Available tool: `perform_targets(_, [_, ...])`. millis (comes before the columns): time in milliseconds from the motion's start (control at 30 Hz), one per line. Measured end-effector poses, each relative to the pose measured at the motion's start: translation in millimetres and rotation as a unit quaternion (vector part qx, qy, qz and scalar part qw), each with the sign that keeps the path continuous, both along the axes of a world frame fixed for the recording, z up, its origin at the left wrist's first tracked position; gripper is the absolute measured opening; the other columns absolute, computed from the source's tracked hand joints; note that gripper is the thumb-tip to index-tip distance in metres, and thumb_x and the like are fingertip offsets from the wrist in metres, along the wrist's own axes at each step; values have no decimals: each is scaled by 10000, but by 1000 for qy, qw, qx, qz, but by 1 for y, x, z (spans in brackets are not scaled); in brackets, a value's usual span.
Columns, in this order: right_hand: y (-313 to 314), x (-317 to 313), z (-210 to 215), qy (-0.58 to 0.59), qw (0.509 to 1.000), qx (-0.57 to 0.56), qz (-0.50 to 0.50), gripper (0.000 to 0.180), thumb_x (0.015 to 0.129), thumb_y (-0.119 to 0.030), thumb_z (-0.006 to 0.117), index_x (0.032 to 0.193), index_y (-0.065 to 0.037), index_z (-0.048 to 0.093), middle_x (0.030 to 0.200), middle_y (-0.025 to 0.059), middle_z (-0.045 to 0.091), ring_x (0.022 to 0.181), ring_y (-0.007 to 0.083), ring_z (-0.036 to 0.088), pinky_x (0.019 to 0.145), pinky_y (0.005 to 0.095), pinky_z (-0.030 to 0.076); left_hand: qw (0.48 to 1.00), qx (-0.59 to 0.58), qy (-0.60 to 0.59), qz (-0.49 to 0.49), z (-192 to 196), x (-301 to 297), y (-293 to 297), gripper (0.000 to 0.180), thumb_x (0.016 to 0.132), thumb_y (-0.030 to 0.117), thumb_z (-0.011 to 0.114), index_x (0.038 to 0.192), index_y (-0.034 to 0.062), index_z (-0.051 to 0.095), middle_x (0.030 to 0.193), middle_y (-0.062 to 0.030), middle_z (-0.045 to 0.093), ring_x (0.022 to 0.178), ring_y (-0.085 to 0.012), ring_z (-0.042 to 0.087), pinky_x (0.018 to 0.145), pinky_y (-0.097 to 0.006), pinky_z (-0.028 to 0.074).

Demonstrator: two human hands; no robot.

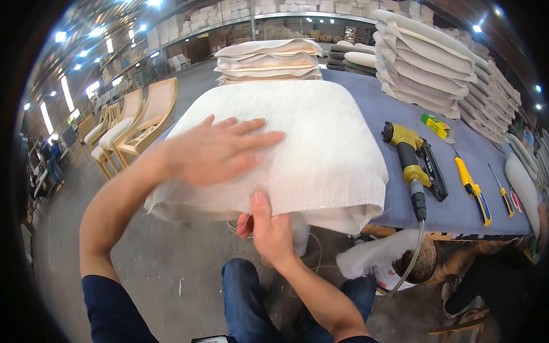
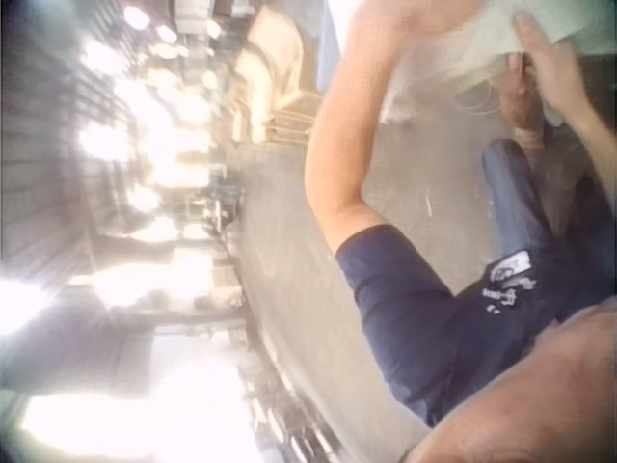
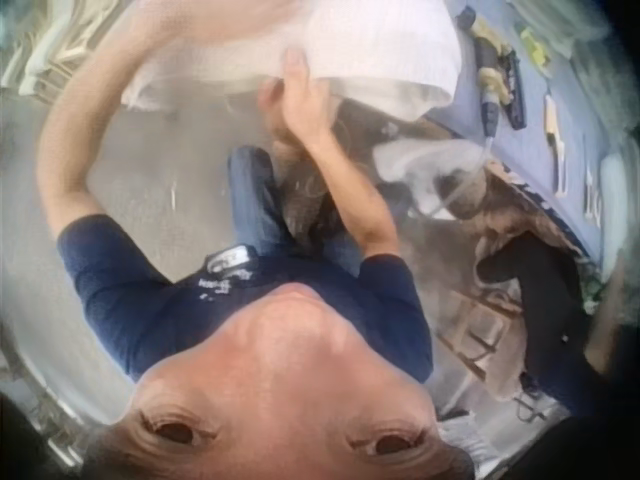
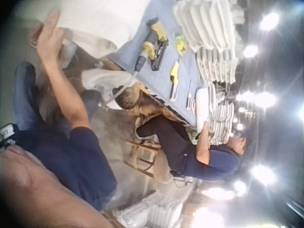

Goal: The person covers a foam cushion with white fabric, smooths it, and secures the edges using a staple gun. They then trim excess fabric with a utility knife and place the finished cushion on a stack.

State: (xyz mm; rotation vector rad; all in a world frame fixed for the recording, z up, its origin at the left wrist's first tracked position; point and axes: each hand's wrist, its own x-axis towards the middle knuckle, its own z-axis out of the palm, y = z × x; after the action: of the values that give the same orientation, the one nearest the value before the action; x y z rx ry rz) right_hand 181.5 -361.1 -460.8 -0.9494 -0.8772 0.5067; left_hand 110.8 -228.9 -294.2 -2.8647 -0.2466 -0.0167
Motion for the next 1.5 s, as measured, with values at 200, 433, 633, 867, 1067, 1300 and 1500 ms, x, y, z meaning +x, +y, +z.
perform_targets(200, [2,3,-16,17,999,-44,10,411,1154,-299,426,1040,41,626,738,110,670,583,187,658,511,315,537,985,-74,-155,6,89,111,84,735,1114,616,257,1605,107,457,1635,-189,463,1515,-351,434,1277,-469,308])
perform_targets(433, [7,-1,-14,3,998,-2,65,548,1151,-339,494,741,-24,674,628,47,636,576,130,624,550,290,509,981,-96,-168,25,50,245,270,742,1110,593,262,1575,60,486,1629,-225,457,1515,-371,418,1261,-494,302])
perform_targets(633, [-4,12,-19,17,997,-40,64,515,1135,-345,536,744,-43,679,631,30,635,569,134,618,562,295,507,967,-197,-74,146,17,255,192,688,1126,518,279,1582,34,458,1601,-239,481,1481,-373,446,1253,-468,297])
perform_targets(867, [-1,23,-27,-40,976,-122,178,529,1121,-443,533,768,-76,677,677,23,652,600,161,627,641,280,521,963,-237,-108,74,17,268,246,821,1083,633,295,1608,16,430,1668,-231,395,1546,-364,369,1288,-458,223])
perform_targets(1067, [1,22,-24,-25,987,-67,147,537,1114,-470,536,775,-79,679,689,15,659,614,152,633,656,273,529,966,-209,-78,130,4,265,227,849,1083,644,299,1610,-12,407,1680,-236,372,1568,-357,339,1293,-446,214])
perform_targets(1300, [-4,26,-20,-48,985,-73,150,446,1117,-292,561,793,-30,723,698,49,712,631,160,681,617,306,560,962,-218,-80,147,3,252,219,869,1078,678,280,1618,9,405,1673,-223,390,1564,-345,351,1289,-438,227])
perform_targets(1500, [-10,31,-25,-67,987,-90,119,480,1115,-366,555,812,-34,724,698,56,706,632,180,679,646,316,565,969,-220,-68,87,-1,251,188,811,1101,635,261,1653,48,347,1712,-190,330,1588,-343,296,1310,-422,186])
